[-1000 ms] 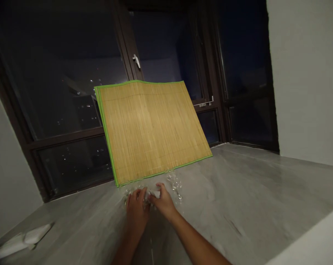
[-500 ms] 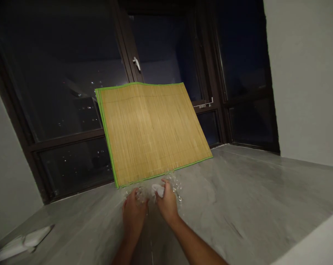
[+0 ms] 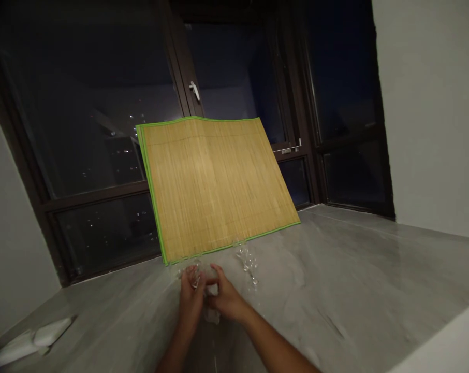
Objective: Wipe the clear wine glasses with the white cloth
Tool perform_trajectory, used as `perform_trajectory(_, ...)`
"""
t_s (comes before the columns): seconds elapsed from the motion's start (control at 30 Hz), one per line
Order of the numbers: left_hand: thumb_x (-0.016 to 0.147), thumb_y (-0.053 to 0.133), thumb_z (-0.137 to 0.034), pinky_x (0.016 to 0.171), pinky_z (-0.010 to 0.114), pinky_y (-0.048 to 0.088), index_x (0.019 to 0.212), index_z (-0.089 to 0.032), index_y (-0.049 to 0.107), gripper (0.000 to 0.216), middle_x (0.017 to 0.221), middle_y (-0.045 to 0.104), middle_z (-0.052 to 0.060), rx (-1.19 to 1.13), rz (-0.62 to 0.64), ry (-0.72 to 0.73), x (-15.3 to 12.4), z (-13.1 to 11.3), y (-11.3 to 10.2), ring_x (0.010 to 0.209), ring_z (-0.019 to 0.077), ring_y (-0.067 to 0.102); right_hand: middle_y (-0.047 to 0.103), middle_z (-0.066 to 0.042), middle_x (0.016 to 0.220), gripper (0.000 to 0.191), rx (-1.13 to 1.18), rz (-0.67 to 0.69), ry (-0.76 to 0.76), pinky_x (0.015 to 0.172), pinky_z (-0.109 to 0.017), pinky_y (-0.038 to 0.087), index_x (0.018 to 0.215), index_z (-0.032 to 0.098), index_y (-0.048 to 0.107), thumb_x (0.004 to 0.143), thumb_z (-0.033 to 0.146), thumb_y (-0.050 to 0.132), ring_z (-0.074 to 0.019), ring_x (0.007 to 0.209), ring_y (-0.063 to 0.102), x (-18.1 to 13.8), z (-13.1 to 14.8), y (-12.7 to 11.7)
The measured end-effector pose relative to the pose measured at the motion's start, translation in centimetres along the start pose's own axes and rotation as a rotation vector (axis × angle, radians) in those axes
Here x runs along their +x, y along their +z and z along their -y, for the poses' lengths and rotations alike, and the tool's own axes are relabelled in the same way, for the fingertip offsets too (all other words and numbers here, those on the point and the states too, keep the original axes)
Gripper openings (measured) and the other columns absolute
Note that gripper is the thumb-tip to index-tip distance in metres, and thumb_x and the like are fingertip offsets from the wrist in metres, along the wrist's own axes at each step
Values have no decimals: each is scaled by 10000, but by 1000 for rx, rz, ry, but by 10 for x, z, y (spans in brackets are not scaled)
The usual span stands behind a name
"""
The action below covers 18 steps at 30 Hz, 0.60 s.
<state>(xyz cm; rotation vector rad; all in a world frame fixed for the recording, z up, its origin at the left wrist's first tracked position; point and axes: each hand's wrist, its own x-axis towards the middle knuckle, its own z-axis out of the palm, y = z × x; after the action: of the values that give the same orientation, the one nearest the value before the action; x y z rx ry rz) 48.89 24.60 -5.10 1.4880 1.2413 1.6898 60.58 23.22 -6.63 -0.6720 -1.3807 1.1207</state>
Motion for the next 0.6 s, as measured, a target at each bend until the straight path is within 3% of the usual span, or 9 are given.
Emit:
perform_trajectory(0.1, 773, 616, -497, 1023, 389, 433, 1192, -198, 464, 537, 1332, 557, 156, 1, 39, 6, -5, 2, 7, 1204, 246, 569, 668, -64, 1090, 860, -72, -18, -62, 857, -365, 528, 1382, 223, 334, 592, 137, 662, -232, 1002, 652, -1, -1, 5)
perform_trajectory(0.23, 764, 625, -489, 1002, 366, 443, 1217, -197, 485, 556, 1314, 575, 142, 83, 69, 22, -10, 2, 13, 1211, 242, 563, 672, -63, 1051, 750, -114, -150, -70, 837, -358, 538, 1341, 213, 373, 629, 133, 597, -223, 963, 657, 4, -11, 5)
perform_trajectory(0.37, 760, 596, -513, 882, 348, 493, 1203, -182, 508, 560, 1199, 616, 125, 75, -57, -42, -5, 4, 7, 1033, 226, 626, 660, -38, 995, 672, -220, -343, -32, 721, -329, 553, 1275, 219, 412, 632, 157, 596, -209, 848, 658, 11, -26, -4)
perform_trajectory(0.47, 789, 516, -536, 777, 338, 508, 1077, -185, 564, 456, 1025, 650, 77, -34, -146, -114, 2, 10, -1, 889, 205, 639, 655, -35, 1011, 653, -317, -446, -61, 845, -362, 527, 1255, 214, 418, 625, 162, 580, -215, 907, 653, 16, -32, -13)
perform_trajectory(0.6, 699, 606, -493, 630, 298, 503, 993, -212, 572, 408, 968, 639, 36, -214, -192, -270, 9, 22, -8, 759, 178, 639, 644, -59, 1022, 645, -444, -522, -77, 943, -425, 480, 1278, 201, 406, 653, 219, 565, -252, 985, 634, 18, -33, -21)
